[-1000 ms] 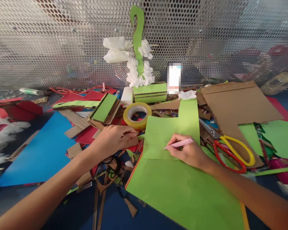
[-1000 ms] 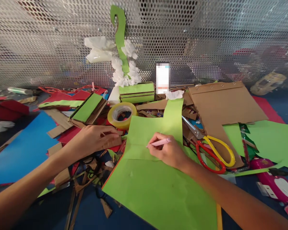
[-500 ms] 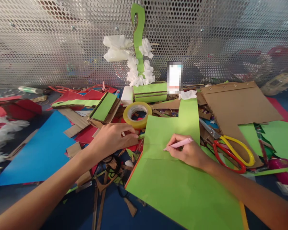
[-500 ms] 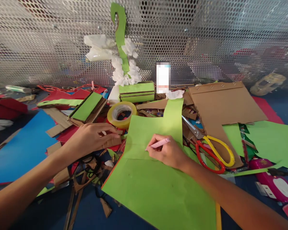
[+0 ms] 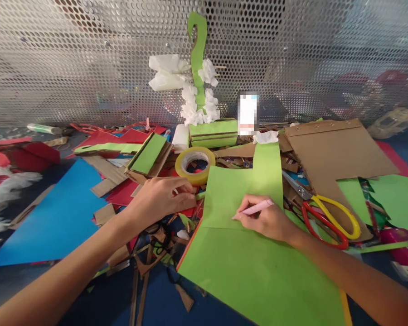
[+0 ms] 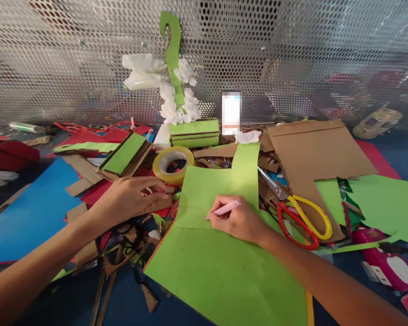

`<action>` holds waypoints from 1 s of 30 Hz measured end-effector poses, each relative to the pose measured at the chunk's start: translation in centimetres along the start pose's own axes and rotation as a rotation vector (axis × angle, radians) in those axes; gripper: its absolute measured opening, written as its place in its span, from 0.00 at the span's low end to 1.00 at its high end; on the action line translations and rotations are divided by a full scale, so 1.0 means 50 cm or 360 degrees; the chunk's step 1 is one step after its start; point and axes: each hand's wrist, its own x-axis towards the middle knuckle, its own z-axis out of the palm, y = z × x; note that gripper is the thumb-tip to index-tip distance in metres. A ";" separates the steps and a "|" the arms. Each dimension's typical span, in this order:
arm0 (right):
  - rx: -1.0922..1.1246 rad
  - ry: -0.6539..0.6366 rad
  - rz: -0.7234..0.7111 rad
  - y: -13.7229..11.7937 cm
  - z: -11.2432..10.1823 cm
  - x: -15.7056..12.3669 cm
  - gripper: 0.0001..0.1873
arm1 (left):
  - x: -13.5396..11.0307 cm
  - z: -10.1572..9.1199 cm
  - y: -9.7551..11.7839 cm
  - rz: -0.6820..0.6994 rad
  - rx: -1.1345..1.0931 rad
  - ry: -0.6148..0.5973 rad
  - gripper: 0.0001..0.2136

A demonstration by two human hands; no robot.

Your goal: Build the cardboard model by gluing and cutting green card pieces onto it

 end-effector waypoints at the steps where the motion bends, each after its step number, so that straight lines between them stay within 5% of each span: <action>1: -0.0002 -0.0012 0.0007 0.000 0.000 0.000 0.09 | 0.001 0.003 -0.003 0.0037 0.0006 0.0018 0.18; 6: 0.0047 0.0156 -0.0060 -0.001 0.001 0.004 0.09 | 0.006 0.014 -0.013 0.0145 0.0000 0.0024 0.19; 19: 0.0006 0.0105 -0.0097 0.011 0.000 0.005 0.10 | 0.007 0.017 -0.020 0.0247 0.0131 0.0156 0.18; 24: 0.0062 0.0031 -0.0090 0.016 0.000 0.008 0.11 | 0.004 0.001 0.014 0.0082 0.0216 0.0157 0.12; 30: 0.0192 -0.0025 -0.0225 0.022 -0.002 0.009 0.12 | 0.006 0.018 0.057 0.0032 0.0114 0.0022 0.23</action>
